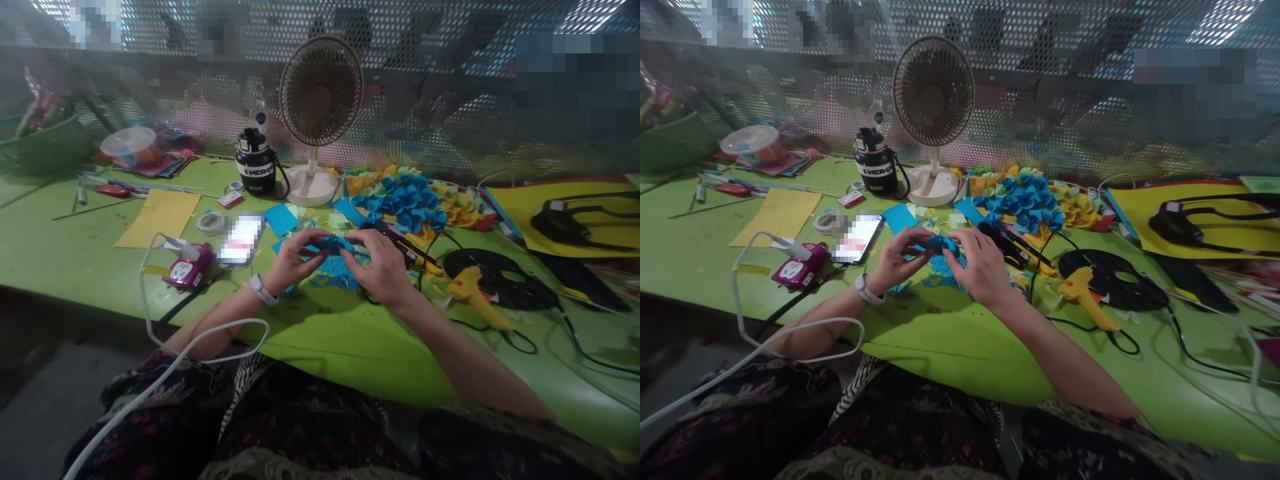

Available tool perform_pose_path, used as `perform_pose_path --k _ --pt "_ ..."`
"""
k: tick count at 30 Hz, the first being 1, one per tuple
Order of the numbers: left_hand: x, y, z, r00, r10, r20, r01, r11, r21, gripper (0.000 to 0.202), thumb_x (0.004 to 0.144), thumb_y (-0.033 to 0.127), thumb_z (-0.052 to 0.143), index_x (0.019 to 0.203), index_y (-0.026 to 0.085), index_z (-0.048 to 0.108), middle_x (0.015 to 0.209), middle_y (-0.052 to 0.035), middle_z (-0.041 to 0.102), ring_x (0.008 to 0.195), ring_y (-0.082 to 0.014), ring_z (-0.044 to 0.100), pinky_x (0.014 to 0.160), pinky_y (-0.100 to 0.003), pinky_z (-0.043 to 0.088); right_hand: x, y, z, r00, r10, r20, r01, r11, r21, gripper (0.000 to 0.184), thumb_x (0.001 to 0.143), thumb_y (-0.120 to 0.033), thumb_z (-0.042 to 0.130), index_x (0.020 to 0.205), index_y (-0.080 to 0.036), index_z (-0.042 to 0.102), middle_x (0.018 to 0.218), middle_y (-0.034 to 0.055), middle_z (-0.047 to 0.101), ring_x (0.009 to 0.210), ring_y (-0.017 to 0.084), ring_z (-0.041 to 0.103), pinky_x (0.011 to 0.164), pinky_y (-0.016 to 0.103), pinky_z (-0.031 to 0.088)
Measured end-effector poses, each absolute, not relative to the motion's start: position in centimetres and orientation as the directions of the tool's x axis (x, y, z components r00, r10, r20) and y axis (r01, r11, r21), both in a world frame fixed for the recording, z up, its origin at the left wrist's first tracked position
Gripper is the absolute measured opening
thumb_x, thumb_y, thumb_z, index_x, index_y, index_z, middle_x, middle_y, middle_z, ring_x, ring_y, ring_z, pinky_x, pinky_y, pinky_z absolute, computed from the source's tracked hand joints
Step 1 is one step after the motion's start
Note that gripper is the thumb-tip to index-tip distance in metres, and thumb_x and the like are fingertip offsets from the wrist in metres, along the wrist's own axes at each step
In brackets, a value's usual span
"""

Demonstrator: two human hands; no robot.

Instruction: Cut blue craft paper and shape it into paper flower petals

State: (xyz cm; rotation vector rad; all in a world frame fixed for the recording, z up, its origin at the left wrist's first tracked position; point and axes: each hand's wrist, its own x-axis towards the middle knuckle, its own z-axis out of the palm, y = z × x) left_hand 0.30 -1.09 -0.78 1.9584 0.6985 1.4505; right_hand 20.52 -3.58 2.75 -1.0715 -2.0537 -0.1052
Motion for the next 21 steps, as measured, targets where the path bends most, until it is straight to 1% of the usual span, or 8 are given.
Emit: perform_pose_path --k 4,6,9,15,21 --pt "0.32 -1.05 -0.8 0.254 0.746 0.616 0.073 -0.649 0.757 0.031 0.089 0.027 0.068 0.119 0.017 0.066 0.1 -0.0079 0.069 0.088 -0.0135 0.069 0.066 -0.017 0.061 20.44 -3.67 2.83 -0.278 0.711 0.646 0.704 0.609 -0.367 0.014 0.091 -0.026 0.062 0.104 -0.023 0.064 0.096 0.0079 0.073 0.091 0.025 0.07 0.086 0.042 0.056" --pt "0.29 -1.0 -0.8 0.275 0.742 0.611 0.063 -0.648 0.759 0.032 0.09 0.025 0.067 0.121 0.017 0.067 0.101 -0.0088 0.069 0.089 -0.0143 0.069 0.064 -0.017 0.061 20.41 -3.63 2.82 -0.257 0.73 0.633 0.675 0.604 -0.423 0.015 0.09 -0.025 0.062 0.104 -0.022 0.064 0.096 0.0076 0.072 0.09 0.024 0.07 0.084 0.04 0.056" --pt "0.29 -0.95 -0.79 0.295 0.729 0.618 0.017 -0.651 0.759 0.03 0.09 0.023 0.066 0.119 0.017 0.07 0.098 -0.0084 0.069 0.086 -0.0139 0.069 0.063 -0.017 0.061 20.37 -3.54 2.79 -0.241 0.746 0.621 0.642 0.603 -0.474 0.018 0.088 -0.024 0.063 0.106 -0.022 0.063 0.096 0.0072 0.071 0.086 0.022 0.07 0.081 0.038 0.058" --pt "0.5 -1.07 -0.59 0.288 0.756 0.587 -0.008 -0.611 0.791 0.026 0.09 0.025 0.067 0.113 0.014 0.071 0.101 -0.0105 0.071 0.083 -0.0142 0.072 0.063 -0.018 0.062 20.34 -3.49 2.89 -0.235 0.762 0.604 0.618 0.597 -0.513 0.018 0.087 -0.025 0.065 0.105 -0.021 0.064 0.098 0.0073 0.071 0.081 0.02 0.07 0.078 0.037 0.059" --pt "0.47 -1.05 -0.67 0.297 0.75 0.59 -0.009 -0.616 0.788 0.024 0.09 0.027 0.067 0.111 0.014 0.071 0.1 -0.011 0.072 0.08 -0.0139 0.073 0.062 -0.019 0.062 20.35 -3.59 3.21 -0.244 0.762 0.6 0.622 0.598 -0.506 0.014 0.088 -0.025 0.064 0.102 -0.021 0.064 0.097 0.0067 0.073 0.076 0.019 0.069 0.076 0.036 0.06"
